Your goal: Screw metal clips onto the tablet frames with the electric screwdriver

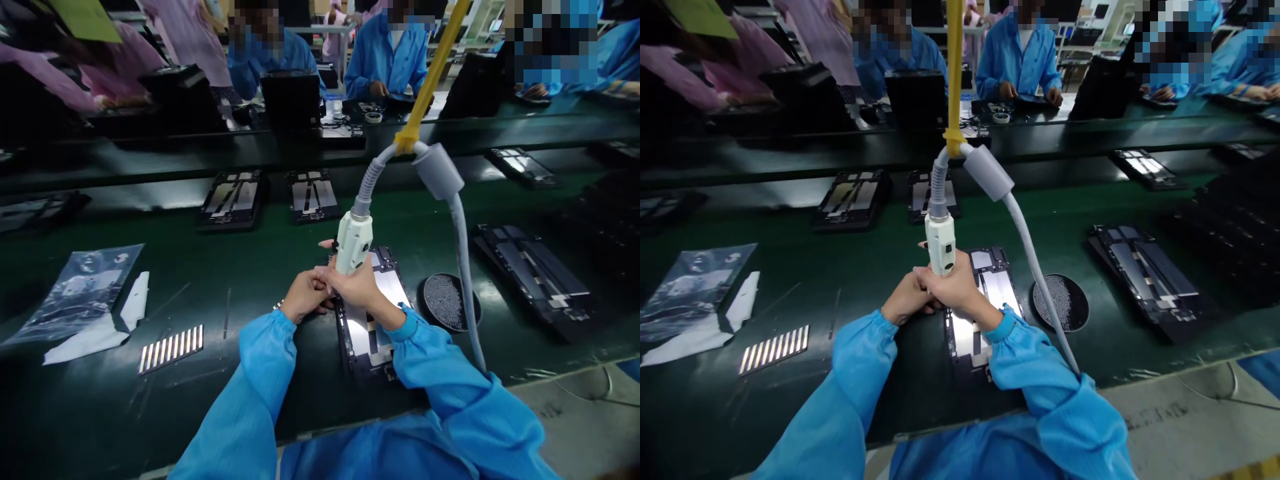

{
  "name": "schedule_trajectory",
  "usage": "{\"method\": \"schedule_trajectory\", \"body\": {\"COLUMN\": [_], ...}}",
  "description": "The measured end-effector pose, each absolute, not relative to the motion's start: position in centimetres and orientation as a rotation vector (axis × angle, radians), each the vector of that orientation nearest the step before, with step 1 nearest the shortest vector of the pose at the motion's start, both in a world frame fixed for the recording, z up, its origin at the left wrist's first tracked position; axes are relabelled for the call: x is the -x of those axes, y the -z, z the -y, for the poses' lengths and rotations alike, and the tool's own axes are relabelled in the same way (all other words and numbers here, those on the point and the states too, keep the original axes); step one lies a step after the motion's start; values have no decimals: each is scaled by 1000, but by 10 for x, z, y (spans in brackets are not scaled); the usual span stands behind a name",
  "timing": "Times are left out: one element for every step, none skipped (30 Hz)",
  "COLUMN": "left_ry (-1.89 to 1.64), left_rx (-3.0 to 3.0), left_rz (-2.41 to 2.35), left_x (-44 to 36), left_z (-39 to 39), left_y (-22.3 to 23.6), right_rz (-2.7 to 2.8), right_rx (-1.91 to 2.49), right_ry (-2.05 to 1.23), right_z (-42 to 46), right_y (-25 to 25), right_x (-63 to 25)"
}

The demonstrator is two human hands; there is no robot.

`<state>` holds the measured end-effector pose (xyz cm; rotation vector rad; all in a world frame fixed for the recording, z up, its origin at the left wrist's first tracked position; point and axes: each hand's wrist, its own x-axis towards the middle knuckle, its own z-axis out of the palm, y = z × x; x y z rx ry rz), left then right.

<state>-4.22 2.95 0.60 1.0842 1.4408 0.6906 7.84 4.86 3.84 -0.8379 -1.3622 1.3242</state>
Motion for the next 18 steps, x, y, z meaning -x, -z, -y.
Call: {"method": "schedule_trajectory", "body": {"left_ry": [-692, -697, -703, -708, -712, -715, -716, -716, -717, -717, -718, -720, -722, -724, -727, -731, -736, -741], "left_rx": [-1070, -1057, -1047, -1038, -1031, -1025, -1019, -1016, -1013, -1011, -1010, -1010, -1010, -1010, -1011, -1012, -1013, -1015], "left_rz": [-1437, -1435, -1435, -1435, -1436, -1436, -1437, -1436, -1435, -1434, -1433, -1431, -1430, -1428, -1426, -1424, -1421, -1419], "left_x": [42, 42, 42, 41, 41, 40, 40, 40, 41, 41, 41, 42, 42, 42, 42, 41, 40, 39], "left_z": [-30, -31, -31, -31, -30, -30, -29, -29, -29, -29, -29, -29, -29, -29, -29, -29, -29, -29], "left_y": [-7, -8, -8, -8, -9, -9, -9, -9, -10, -10, -10, -10, -10, -10, -9, -9, -8, -8], "right_rz": [1367, 1374, 1382, 1391, 1399, 1406, 1409, 1410, 1410, 1411, 1414, 1419, 1425, 1432, 1440, 1449, 1460, 1472], "right_rx": [840, 842, 846, 849, 850, 849, 846, 843, 842, 841, 841, 838, 834, 828, 824, 824, 830, 842], "right_ry": [-1331, -1334, -1333, -1330, -1326, -1323, -1322, -1326, -1332, -1335, -1337, -1334, -1328, -1320, -1313, -1307, -1299, -1286], "right_z": [-49, -49, -49, -49, -50, -50, -50, -50, -50, -50, -50, -50, -49, -49, -49, -48, -48, -47], "right_y": [-37, -36, -35, -35, -34, -34, -34, -34, -33, -33, -34, -34, -34, -34, -34, -34, -34, -34], "right_x": [-78, -77, -77, -78, -78, -78, -78, -78, -78, -78, -78, -78, -78, -78, -77, -77, -77, -77]}}
